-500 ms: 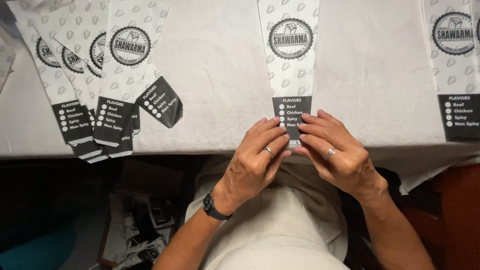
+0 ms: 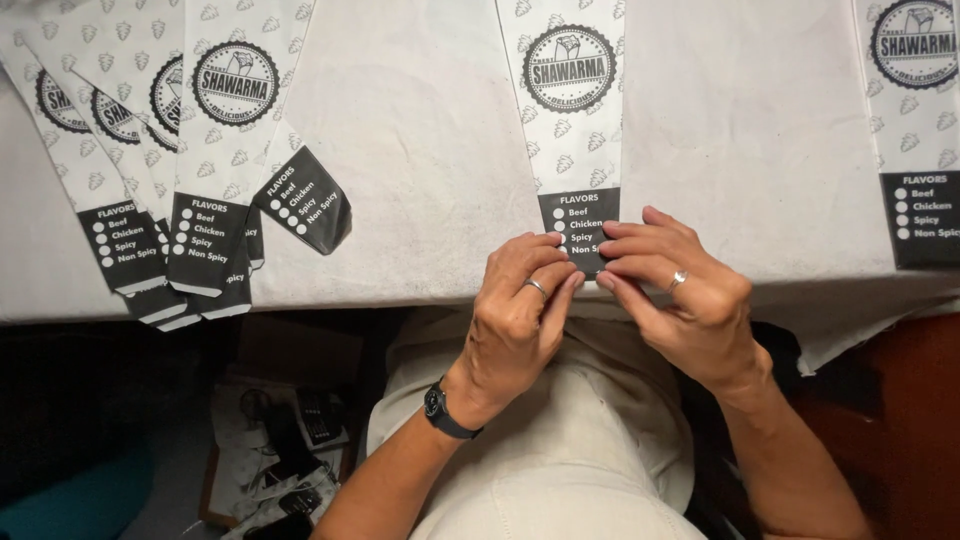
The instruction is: The person folds printed paper sheets into small rectangular packages on a table. They then apply glue from a bottle to the edges of the folded packages to secure them. The person handles the packages one at a time, arranging them in rows on the table.
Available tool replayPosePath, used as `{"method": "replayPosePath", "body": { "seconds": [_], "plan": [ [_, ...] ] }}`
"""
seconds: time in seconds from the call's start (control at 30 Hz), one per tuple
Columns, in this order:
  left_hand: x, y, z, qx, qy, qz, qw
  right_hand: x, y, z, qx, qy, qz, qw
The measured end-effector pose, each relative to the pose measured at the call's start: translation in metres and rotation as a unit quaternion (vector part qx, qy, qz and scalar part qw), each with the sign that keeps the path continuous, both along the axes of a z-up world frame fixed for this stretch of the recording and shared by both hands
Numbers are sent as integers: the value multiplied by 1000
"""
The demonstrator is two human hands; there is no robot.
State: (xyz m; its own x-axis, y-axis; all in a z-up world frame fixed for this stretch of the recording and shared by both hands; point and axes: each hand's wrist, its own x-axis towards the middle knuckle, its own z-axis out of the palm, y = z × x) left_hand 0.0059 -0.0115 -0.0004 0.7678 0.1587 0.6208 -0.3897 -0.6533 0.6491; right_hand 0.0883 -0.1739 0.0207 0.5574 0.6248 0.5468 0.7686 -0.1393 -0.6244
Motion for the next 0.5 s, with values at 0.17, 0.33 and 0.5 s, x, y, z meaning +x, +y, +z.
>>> {"method": "replayPosePath", "body": {
  "seconds": [0.17,0.33,0.5],
  "plan": [
    [-5,16,10,-49,99,-63,992,4,-3,1,6,80,-8,997],
    [6,23,23,-15,174,-99,980,6,-12,0,43,147,-21,988],
    [29,34,18,89,249,-173,949,11,-48,9,76,98,-76,989]
  ]
}}
